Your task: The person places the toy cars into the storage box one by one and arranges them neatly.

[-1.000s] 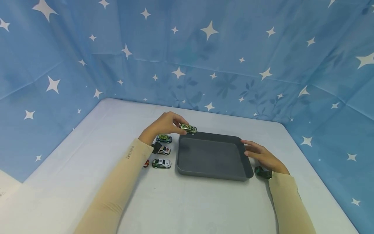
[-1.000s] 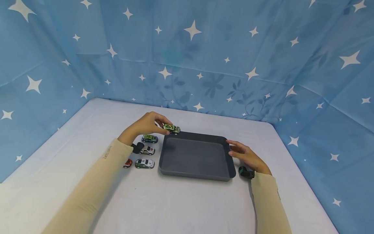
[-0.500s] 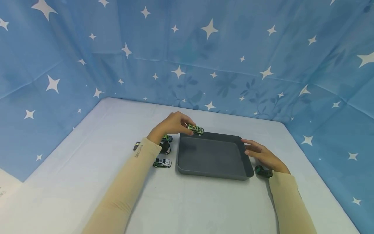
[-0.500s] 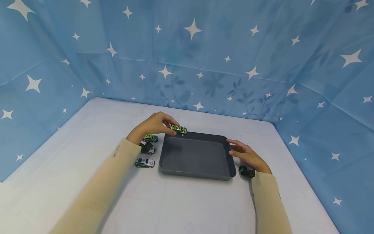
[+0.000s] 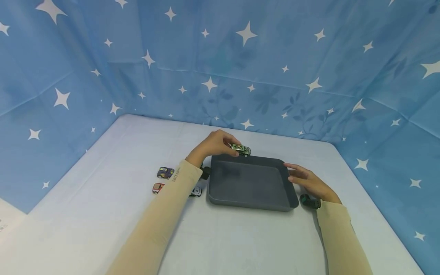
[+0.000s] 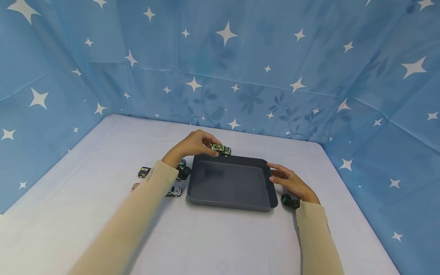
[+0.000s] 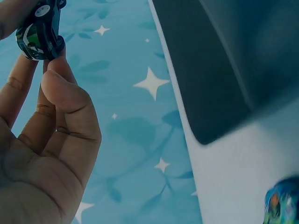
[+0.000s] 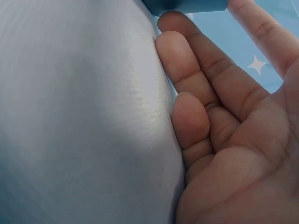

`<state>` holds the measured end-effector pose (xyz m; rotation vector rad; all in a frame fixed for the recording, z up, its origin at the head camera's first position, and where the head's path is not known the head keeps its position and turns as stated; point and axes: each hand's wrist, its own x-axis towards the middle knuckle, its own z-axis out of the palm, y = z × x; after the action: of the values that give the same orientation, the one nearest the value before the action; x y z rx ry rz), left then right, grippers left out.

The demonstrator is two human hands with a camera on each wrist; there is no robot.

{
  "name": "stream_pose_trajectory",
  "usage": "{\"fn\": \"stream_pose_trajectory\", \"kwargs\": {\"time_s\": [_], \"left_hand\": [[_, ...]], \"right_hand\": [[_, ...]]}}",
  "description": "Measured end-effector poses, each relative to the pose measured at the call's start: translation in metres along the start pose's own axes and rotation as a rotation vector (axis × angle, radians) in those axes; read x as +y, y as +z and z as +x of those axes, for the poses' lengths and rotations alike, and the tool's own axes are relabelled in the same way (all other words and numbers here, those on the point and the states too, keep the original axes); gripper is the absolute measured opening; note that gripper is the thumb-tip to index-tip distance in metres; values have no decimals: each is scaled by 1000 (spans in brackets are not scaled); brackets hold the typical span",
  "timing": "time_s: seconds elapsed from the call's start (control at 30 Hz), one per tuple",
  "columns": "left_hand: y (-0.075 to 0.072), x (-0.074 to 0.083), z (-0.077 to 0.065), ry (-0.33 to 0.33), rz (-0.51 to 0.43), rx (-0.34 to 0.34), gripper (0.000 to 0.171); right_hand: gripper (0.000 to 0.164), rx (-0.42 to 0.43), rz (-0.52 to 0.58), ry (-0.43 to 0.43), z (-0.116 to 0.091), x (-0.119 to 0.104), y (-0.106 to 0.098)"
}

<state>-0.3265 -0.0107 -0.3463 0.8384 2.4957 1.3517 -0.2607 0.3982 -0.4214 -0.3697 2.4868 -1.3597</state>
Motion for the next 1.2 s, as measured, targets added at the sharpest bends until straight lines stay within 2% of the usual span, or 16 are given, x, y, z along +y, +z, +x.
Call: {"fn": "stream_pose_trajectory", "kwargs": {"time_s": [0.3,0.73,0.97,1.2], "left_hand": [[20,0,14,-8,-27,-13,39],[51,-2,28,25,-74,-9,39],[66,-4,33,1,-100,27,38],[81,-5,38,-40,-80,24,37]], "right_hand": [[71,12,-23,20,1,-1,0],[70,8,-18,11,1,0,0],[72,12,-14,28,3,1,0],[71,18,-26,22,4,2,-1]]}}
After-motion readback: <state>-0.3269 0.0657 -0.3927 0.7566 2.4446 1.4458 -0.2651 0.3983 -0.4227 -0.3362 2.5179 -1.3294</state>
